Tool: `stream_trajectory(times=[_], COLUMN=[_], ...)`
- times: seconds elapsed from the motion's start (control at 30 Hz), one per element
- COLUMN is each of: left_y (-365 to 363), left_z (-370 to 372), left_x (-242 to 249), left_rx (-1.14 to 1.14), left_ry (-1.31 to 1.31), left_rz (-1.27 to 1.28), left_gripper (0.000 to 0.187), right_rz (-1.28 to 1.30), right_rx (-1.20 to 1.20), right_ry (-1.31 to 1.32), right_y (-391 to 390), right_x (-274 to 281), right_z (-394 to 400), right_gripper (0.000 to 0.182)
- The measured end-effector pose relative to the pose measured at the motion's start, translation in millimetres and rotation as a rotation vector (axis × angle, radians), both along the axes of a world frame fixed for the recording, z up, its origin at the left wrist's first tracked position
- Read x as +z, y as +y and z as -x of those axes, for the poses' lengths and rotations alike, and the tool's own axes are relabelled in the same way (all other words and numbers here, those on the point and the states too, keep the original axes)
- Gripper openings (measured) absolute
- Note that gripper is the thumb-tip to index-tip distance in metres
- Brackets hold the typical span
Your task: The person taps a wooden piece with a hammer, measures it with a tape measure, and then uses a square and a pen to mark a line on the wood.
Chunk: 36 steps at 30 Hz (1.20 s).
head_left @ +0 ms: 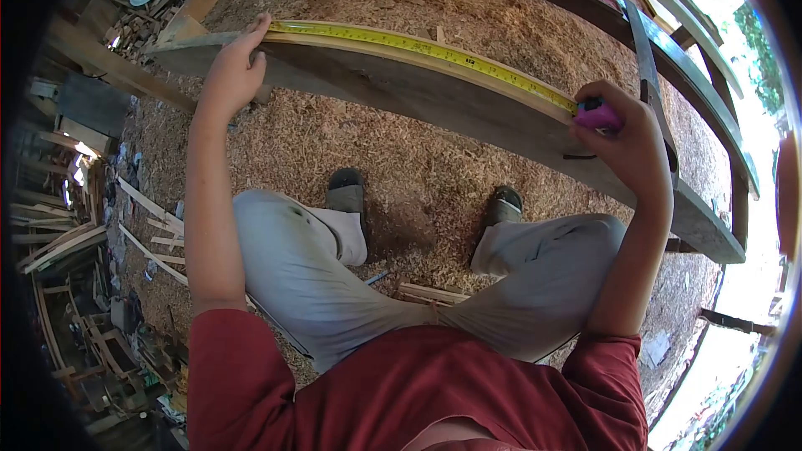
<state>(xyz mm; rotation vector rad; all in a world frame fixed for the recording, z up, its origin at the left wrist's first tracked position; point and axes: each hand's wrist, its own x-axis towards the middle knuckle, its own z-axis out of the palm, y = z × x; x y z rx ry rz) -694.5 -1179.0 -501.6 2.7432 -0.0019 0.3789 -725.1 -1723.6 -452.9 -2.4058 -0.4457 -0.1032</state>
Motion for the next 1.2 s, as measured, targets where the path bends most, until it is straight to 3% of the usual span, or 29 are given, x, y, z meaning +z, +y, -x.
stream_trajectory(times=[0.07, 0.17, 0.23, 0.33, 0.4, 0.5, 0.83, 0.93, 1.2], left_y=[3, -6, -15, -19, 1, 30, 28, 27, 26], left_z=[-3, -7, -9, -7, -12, -20, -17, -17, -16], left_x=[-5, 1, 0, 5, -4, -25, -20, -22, -19], left_rx=[-0.011, 0.052, -0.012, 0.173, 0.134, -0.016, -0.074, -0.116, -0.041], left_ry=[-0.044, 0.066, -0.054, 0.081, 0.007, -0.170, -0.224, -0.277, -0.294], left_rz=[-0.205, -0.172, -0.232, -0.143, 0.112, 0.240, 0.306, 0.217, 0.296], left_gripper=[0.067, 0.076, 0.073, 0.065, 0.055, 0.045, 0.046, 0.049, 0.040], right_rz=[-0.006, 0.006, 0.014, 0.048, 0.049, 0.046, 0.005, 0.006, -0.039], right_rx=[0.014, 0.025, 0.035, 0.049, 0.029, 0.024, 0.052, 0.049, 0.084], right_ry=[-0.027, -0.070, -0.093, -0.068, -0.049, -0.070, -0.060, -0.037, -0.021], right_y=[-3, -5, -6, -4, -2, 0, -2, -7, -12], right_x=[-1, 0, 2, 3, 1, 0, 0, 0, -1], right_z=[-2, -1, 1, 3, 4, 6, 6, 6, 4], right_gripper=[0.035, 0.035, 0.035, 0.034, 0.034, 0.034, 0.032, 0.033, 0.034])
